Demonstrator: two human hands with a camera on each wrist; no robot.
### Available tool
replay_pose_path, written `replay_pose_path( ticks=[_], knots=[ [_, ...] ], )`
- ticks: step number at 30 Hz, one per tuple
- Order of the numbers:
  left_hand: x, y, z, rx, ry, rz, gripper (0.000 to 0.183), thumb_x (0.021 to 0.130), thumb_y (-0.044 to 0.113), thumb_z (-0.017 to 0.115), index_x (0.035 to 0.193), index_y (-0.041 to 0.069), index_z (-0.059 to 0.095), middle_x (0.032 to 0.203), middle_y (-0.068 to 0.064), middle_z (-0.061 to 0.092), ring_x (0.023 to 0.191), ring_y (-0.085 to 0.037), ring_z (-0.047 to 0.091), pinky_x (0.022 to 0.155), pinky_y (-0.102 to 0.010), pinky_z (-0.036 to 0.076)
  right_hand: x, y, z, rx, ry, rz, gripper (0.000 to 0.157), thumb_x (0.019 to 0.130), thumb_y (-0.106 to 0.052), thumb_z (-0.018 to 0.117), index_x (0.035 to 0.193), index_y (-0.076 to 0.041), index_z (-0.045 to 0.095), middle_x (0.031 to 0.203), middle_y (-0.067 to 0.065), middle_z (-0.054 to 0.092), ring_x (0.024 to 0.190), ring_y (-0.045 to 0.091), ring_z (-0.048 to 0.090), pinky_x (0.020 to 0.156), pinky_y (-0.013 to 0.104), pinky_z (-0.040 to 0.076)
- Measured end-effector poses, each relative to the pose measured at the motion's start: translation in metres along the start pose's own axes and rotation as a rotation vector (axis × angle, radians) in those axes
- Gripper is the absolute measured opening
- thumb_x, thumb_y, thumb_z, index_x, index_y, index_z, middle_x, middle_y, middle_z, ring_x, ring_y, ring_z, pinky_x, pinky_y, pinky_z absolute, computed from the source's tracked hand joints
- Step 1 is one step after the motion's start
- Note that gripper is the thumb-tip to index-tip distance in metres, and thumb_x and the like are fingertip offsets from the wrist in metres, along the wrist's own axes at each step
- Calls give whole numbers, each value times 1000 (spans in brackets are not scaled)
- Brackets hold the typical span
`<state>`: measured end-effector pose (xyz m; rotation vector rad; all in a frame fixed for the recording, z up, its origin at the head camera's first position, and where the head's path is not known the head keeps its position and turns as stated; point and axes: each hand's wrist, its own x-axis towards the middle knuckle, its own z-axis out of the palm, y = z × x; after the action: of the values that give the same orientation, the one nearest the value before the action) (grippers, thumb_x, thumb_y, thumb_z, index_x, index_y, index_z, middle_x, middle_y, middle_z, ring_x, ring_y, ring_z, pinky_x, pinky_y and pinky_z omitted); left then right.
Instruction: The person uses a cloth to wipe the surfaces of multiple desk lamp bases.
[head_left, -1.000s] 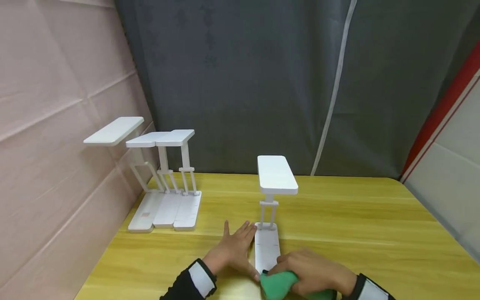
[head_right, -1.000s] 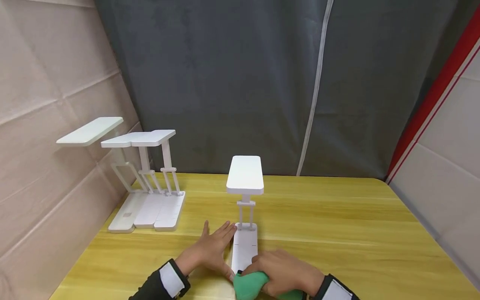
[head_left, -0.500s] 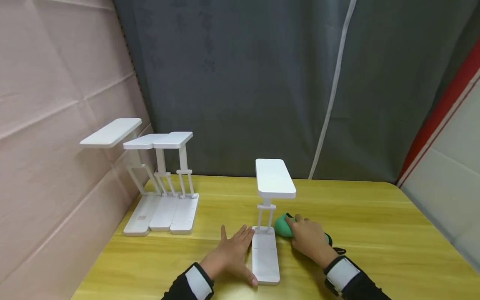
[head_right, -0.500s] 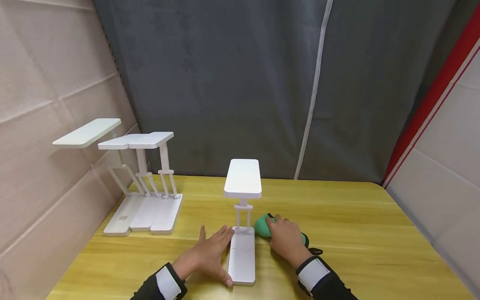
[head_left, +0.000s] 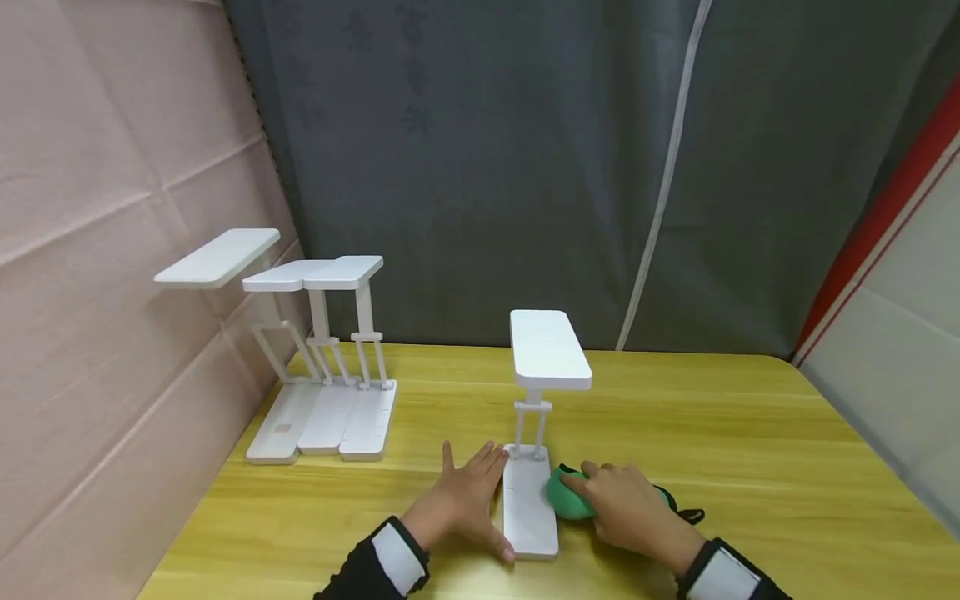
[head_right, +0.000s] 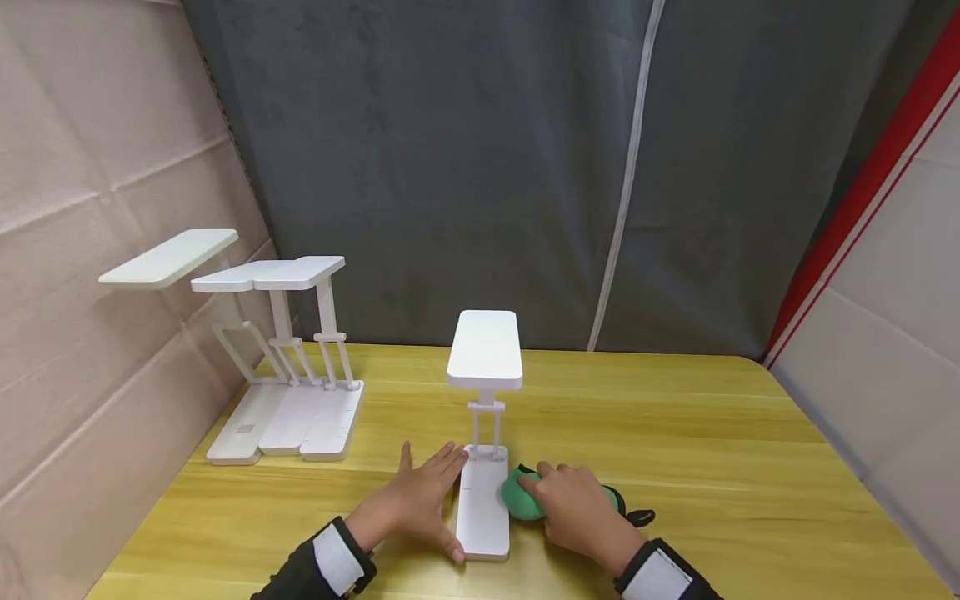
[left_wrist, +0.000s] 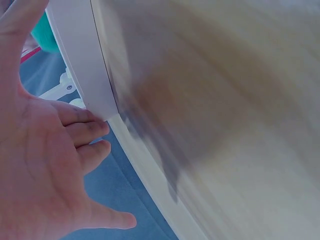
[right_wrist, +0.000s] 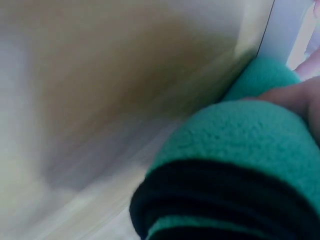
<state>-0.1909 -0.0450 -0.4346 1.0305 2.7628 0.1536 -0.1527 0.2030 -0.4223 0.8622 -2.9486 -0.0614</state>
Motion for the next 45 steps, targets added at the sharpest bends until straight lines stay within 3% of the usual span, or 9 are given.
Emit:
replay_pose_path(
  ticks=[7,11,15,19,24,28,35,39,45],
  knots=[
    [-1,-1,-1,22,-8,-10,127,55,78,70,149,4,28,154,-9,27,143,-24,18,101,-73,7,-21,-7,-1,101,10,-183,51,67,1,68,113,-20,70,82,-6,56,59,2,46,47,23,40],
    [-2,-1,-2,16,-25,-19,126,56,78,70,149,5,28,154,-9,27,143,-24,18,101,-73,7,-30,-11,-3,179,-36,-244,47,69,-2,72,110,-26,70,80,-13,54,58,-2,43,48,19,37],
    [-1,-1,-2,20,-44,-16,126,56,78,69,150,5,27,155,-8,24,143,-24,17,101,-74,7,-36,-17,-10,259,-76,-341,29,82,-28,74,110,-28,70,82,-18,56,58,-7,41,49,12,34],
    [1,-2,-4,18,-62,-10,121,61,76,69,150,7,27,155,-6,25,143,-22,17,101,-74,9,-31,-39,-12,214,-82,-415,41,91,-56,53,115,-26,67,82,-15,58,58,-9,40,45,10,32],
    [2,2,-7,28,-63,-16,116,64,73,69,149,6,29,154,-5,28,143,-22,19,102,-72,11,-19,-73,-6,11,-67,-374,56,91,-67,36,121,-27,62,82,-7,61,59,2,51,39,15,33],
    [2,7,-9,44,-58,-13,117,62,73,70,149,6,30,154,-5,29,142,-22,20,102,-72,13,-19,-82,0,-65,-87,-320,58,90,-69,36,123,-27,61,88,-3,62,64,11,57,39,19,39],
    [4,8,-10,20,-74,-26,118,61,73,71,150,7,29,155,-4,27,143,-20,19,102,-73,13,-31,-67,5,-51,-129,-228,58,88,-70,39,120,-29,64,89,-3,59,68,13,57,39,24,42],
    [2,6,-10,0,-77,-41,118,60,71,73,150,7,29,154,-4,28,143,-20,19,102,-72,12,-41,-57,8,-43,-92,-230,59,88,-70,38,119,-27,65,94,-2,60,68,13,57,38,23,40],
    [0,5,-9,-21,-66,-40,119,60,70,74,150,6,28,154,-5,28,142,-21,20,102,-72,9,-51,-48,7,-33,-80,-208,63,87,-72,38,113,-22,66,84,-2,58,61,11,53,37,20,37]
  ],
)
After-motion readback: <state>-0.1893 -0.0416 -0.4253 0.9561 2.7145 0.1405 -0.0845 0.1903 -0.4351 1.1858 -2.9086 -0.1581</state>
